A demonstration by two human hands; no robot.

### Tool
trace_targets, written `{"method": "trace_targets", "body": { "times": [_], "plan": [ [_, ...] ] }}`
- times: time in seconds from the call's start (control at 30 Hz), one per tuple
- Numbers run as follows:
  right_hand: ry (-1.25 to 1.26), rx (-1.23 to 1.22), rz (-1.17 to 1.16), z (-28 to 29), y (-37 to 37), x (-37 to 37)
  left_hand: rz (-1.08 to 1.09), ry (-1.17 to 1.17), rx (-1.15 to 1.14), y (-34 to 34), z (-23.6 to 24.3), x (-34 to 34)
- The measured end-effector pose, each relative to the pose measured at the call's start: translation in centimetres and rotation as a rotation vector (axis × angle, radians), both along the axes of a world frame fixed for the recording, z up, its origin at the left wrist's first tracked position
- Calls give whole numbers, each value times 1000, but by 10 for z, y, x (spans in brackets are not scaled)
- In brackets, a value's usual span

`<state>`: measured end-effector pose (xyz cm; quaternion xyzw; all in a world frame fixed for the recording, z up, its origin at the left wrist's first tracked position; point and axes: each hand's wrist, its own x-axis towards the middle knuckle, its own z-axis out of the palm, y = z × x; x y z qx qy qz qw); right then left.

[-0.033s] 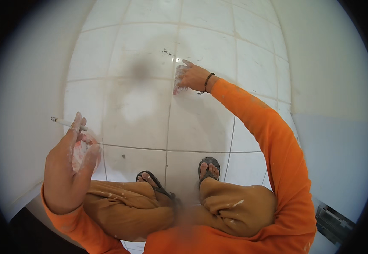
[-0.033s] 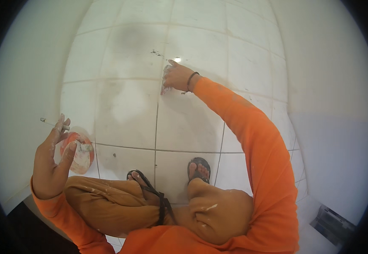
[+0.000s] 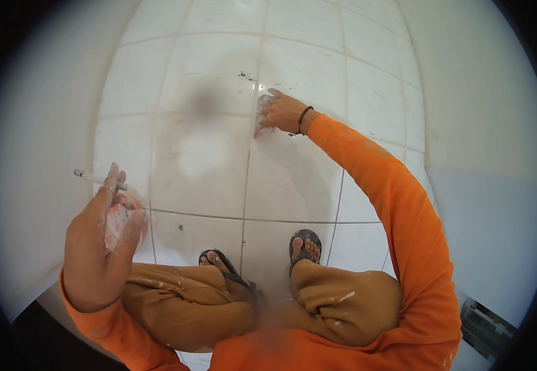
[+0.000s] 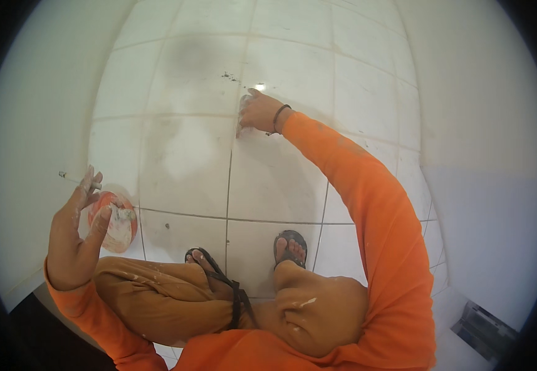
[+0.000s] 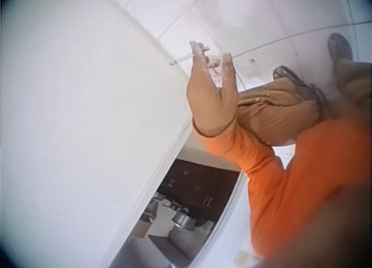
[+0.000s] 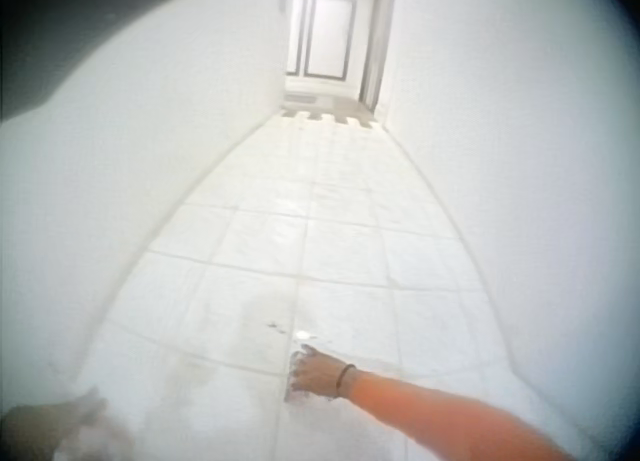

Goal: The person applies white grout to the gaps between white floor tiles using a small trowel and a plastic scraper. They repeatedly scoop grout from a bucket and spread it along the tile joints, smoothing the surface as they work.

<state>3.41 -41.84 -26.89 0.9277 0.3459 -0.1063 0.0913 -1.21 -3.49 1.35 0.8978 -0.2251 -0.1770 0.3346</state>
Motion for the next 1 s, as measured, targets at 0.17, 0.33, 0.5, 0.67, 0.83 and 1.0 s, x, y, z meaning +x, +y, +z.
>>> {"method": "trace_targets", "body": {
  "times": [0.17, 0.33, 0.5, 0.67, 0.83, 1.0],
  "plan": [
    [75, 70, -152, 9, -24, -35, -26, -76, 92, 7, -2, -1],
    [13, 5, -261, -17, -98, -114, -71, -94, 75, 1, 1, -3],
    [136, -116, -372, -1, -111, -135, -72, -55, 74, -1, 14, -7],
    [46, 26, -317, 22, -53, -82, -120, -97, 15, -3, 14, -6],
    [69, -35, -259, 3, 30, -34, -139, -195, 65, 3, 1, -5],
    [50, 46, -280, 8, -12, -100, -148, -107, 122, -3, 20, -10]
  ]
}}
